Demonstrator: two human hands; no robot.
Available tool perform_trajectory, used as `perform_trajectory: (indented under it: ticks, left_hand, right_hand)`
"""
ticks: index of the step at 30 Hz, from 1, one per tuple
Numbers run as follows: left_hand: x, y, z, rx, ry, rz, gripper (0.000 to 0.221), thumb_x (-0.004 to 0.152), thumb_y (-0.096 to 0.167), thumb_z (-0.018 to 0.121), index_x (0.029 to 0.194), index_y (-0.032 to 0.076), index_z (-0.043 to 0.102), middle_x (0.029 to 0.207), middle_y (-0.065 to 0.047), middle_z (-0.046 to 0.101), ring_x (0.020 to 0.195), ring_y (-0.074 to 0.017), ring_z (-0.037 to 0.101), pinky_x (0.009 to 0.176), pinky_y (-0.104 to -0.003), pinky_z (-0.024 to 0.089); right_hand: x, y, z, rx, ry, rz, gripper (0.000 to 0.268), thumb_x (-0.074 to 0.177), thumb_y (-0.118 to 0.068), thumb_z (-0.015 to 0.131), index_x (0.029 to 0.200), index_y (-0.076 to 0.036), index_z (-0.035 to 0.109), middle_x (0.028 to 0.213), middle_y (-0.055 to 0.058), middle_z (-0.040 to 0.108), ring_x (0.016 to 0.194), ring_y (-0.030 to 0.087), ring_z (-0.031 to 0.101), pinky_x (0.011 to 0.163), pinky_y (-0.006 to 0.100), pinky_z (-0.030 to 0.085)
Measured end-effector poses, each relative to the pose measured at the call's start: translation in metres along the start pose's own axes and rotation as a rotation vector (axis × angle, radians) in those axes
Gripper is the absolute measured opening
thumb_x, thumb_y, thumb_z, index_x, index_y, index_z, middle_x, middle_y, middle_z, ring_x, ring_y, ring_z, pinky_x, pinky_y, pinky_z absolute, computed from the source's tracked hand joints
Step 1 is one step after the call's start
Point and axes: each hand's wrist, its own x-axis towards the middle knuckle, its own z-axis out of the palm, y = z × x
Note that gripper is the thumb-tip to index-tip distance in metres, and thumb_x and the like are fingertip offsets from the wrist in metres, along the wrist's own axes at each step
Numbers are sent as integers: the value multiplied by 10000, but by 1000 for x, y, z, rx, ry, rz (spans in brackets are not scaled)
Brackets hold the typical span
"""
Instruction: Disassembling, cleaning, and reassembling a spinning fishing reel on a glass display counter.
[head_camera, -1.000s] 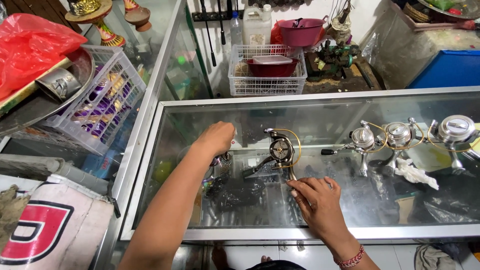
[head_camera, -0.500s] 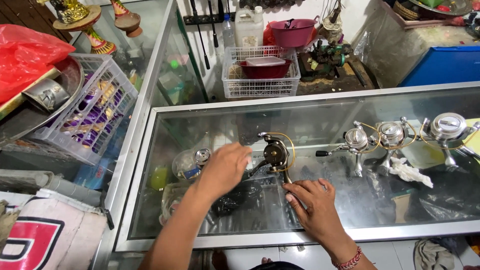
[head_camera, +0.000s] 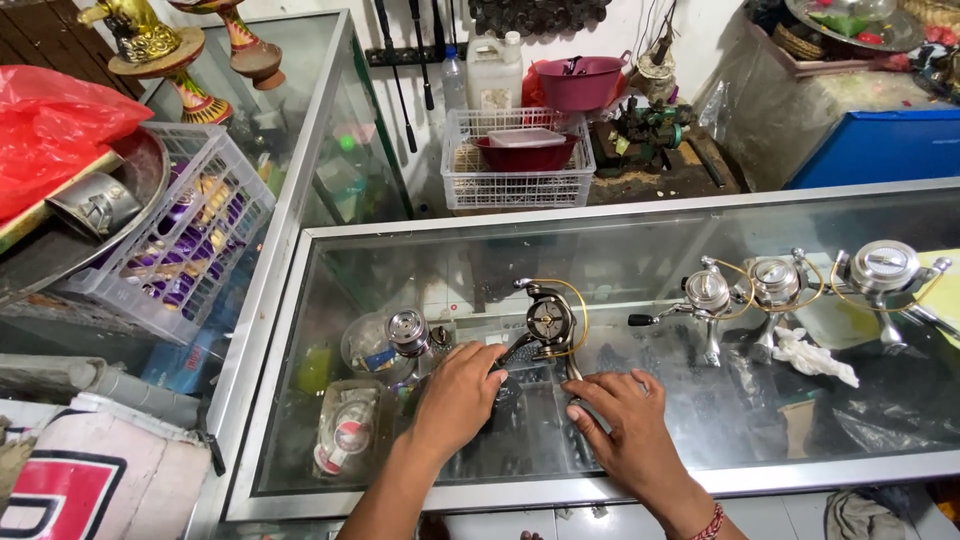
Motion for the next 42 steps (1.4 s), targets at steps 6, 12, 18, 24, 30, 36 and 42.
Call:
perform_trajectory:
  ticks: [6, 12, 18, 24, 30, 36, 42]
  left_hand:
    - [-2, 13, -2, -32, 155, 96, 229, 1045, 167, 479, 1203, 48, 595, 1159, -110, 609, 1087, -299, 581, 897, -428, 490]
    - [-4, 39, -28, -37, 416, 317, 165, 1046, 133, 501, 1113, 27, 608, 976, -115, 553, 851, -286, 566, 718, -379, 460]
    - [-9, 69, -52, -25, 527, 440, 151, 1019, 75, 568, 1143, 14, 631, 929, -115, 548, 829, -280, 572, 695, -383, 484]
    - [-8, 58, -58, -134, 512, 211, 350, 1083, 263, 410, 1146, 2, 636, 1011, -105, 536, 893, -266, 576, 757, -376, 477]
    - [-28, 46, -28, -311, 247, 25, 465, 1058, 431, 340, 1042, 89, 655, 889, -35, 560, 785, -171, 564, 604, -314, 502]
    - [-57, 69, -7, -503, -75, -120, 346, 1033, 434, 507, 988, 126, 659, 785, -10, 589, 729, -150, 536, 624, -344, 406]
    - [-57, 84, -14, -539, -86, -180, 267, 1007, 329, 526, 1009, 112, 680, 866, -11, 669, 781, -143, 590, 685, -332, 452]
  right_hand:
    - [3, 5, 1, 13, 78, -85, 164, 944, -209, 645, 1083, -289, 680, 1004, -81, 708, 961, 115, 680, 1077, 457, 268]
    - [8, -30, -39, 810, -97, 274, 266, 954, -310, 635, 940, -87, 778, 868, 23, 740, 803, 138, 651, 758, 280, 462]
    - [-2, -48, -39, 1345, -277, 170, 460, 982, -359, 675, 661, -81, 499, 624, 63, 470, 587, 187, 405, 594, 315, 292]
    - [-14, -43, -35, 1493, -155, 187, 521, 984, -268, 672, 608, -72, 370, 580, 19, 248, 532, 164, 208, 533, 338, 139]
    - [-10, -36, -51, 1518, -22, 92, 533, 953, -260, 673, 600, -77, 318, 546, 31, 237, 502, 181, 219, 510, 361, 154]
    - [-6, -35, -55, 1457, 33, 36, 513, 952, -234, 677, 614, -65, 329, 561, 42, 230, 505, 196, 246, 502, 358, 194]
    - [-5, -32, -56, 1674, -5, 197, 522, 926, -254, 705, 572, -72, 367, 509, 34, 280, 459, 172, 233, 460, 349, 182]
